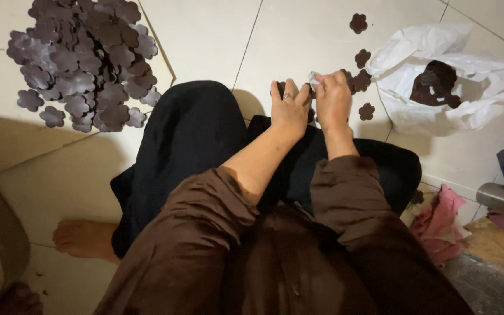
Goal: The person sits on the floor and wipes small dark flower-shaped pieces with a white cloth. They pick up each piece, rub it with the cloth, and place it back down, repeating the process for several items.
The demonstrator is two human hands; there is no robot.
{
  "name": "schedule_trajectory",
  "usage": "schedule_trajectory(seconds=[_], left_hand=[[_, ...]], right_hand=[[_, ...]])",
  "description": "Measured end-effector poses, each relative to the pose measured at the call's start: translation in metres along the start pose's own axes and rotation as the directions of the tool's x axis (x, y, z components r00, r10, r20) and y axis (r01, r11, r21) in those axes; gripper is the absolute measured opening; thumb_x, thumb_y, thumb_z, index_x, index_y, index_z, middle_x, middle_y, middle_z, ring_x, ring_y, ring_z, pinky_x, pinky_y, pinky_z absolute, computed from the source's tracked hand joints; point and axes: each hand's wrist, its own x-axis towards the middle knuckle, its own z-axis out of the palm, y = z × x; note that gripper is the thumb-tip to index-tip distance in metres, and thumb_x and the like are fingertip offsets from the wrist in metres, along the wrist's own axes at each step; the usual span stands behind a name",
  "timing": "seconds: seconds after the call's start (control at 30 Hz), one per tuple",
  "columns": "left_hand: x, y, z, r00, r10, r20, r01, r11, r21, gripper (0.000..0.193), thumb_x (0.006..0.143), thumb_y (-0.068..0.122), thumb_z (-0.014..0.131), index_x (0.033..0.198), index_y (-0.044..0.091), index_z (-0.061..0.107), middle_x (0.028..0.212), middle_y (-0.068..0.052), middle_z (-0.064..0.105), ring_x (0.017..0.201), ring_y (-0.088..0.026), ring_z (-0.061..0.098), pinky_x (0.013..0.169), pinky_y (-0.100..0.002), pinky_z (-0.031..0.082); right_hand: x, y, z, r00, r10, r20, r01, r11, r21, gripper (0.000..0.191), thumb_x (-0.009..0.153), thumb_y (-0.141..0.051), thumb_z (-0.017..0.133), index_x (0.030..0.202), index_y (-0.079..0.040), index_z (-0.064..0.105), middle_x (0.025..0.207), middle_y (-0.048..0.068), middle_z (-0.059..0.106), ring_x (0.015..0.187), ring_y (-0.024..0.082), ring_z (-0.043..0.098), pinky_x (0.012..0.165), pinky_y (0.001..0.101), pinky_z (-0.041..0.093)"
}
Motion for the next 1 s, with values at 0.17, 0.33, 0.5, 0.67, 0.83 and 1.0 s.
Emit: schedule_trajectory(seconds=[0.17,0.33,0.5,0.67,0.83,1.0], left_hand=[[-0.001,0.000,-0.006,1.000,0.014,0.018,-0.014,1.000,0.000,0.057,0.102,0.032,0.047,0.156,0.016,0.038,0.166,-0.001,0.020,0.152,-0.043,0.016,0.117,-0.073,0.006],[0.000,0.002,-0.007,0.999,-0.007,0.046,0.007,1.000,0.011,0.063,0.099,0.029,0.049,0.158,0.015,0.036,0.165,-0.001,0.020,0.152,-0.043,0.016,0.115,-0.072,0.007],[0.003,0.004,-0.001,0.999,-0.008,0.037,0.008,1.000,0.006,0.060,0.101,0.032,0.047,0.157,0.016,0.036,0.166,0.000,0.019,0.152,-0.042,0.016,0.116,-0.072,0.007],[0.002,0.003,0.000,0.999,-0.001,-0.033,0.002,0.999,0.036,0.064,0.098,0.033,0.049,0.157,0.013,0.036,0.163,-0.002,0.022,0.148,-0.043,0.020,0.114,-0.073,0.007],[0.005,0.005,0.001,1.000,-0.014,-0.013,0.015,0.999,0.044,0.062,0.098,0.033,0.049,0.156,0.014,0.036,0.163,-0.002,0.024,0.148,-0.043,0.021,0.115,-0.071,0.009],[0.005,0.008,0.004,0.997,-0.032,-0.071,0.034,0.999,0.021,0.060,0.101,0.038,0.046,0.156,0.014,0.037,0.161,-0.004,0.027,0.147,-0.041,0.024,0.116,-0.072,0.013]], right_hand=[[-0.009,0.002,-0.010,0.991,0.109,0.074,-0.114,0.991,0.064,0.012,0.086,0.002,0.076,0.098,-0.002,0.075,0.096,0.015,0.066,0.082,0.030,0.069,0.073,0.0394,0.055],[-0.012,0.000,-0.011,0.991,0.121,0.061,-0.129,0.982,0.141,0.011,0.087,0.002,0.077,0.098,0.000,0.073,0.096,0.015,0.066,0.080,0.027,0.070,0.073,0.0366,0.057],[0.004,0.007,-0.001,0.992,0.113,0.059,-0.122,0.974,0.190,0.011,0.090,0.004,0.073,0.100,-0.001,0.074,0.100,0.015,0.067,0.081,0.027,0.070,0.073,0.0358,0.057],[-0.006,0.009,-0.009,0.989,0.106,0.103,-0.118,0.985,0.124,0.008,0.088,0.002,0.075,0.095,-0.001,0.073,0.097,0.015,0.067,0.082,0.029,0.070,0.073,0.0369,0.057],[-0.010,0.006,-0.009,0.991,0.110,0.080,-0.120,0.983,0.135,0.009,0.087,0.001,0.077,0.096,-0.001,0.073,0.096,0.014,0.067,0.082,0.030,0.071,0.073,0.0373,0.057],[0.005,0.009,0.000,0.985,0.144,0.098,-0.161,0.965,0.205,0.008,0.090,0.000,0.075,0.098,-0.001,0.073,0.100,0.014,0.067,0.081,0.027,0.072,0.072,0.0357,0.057]])
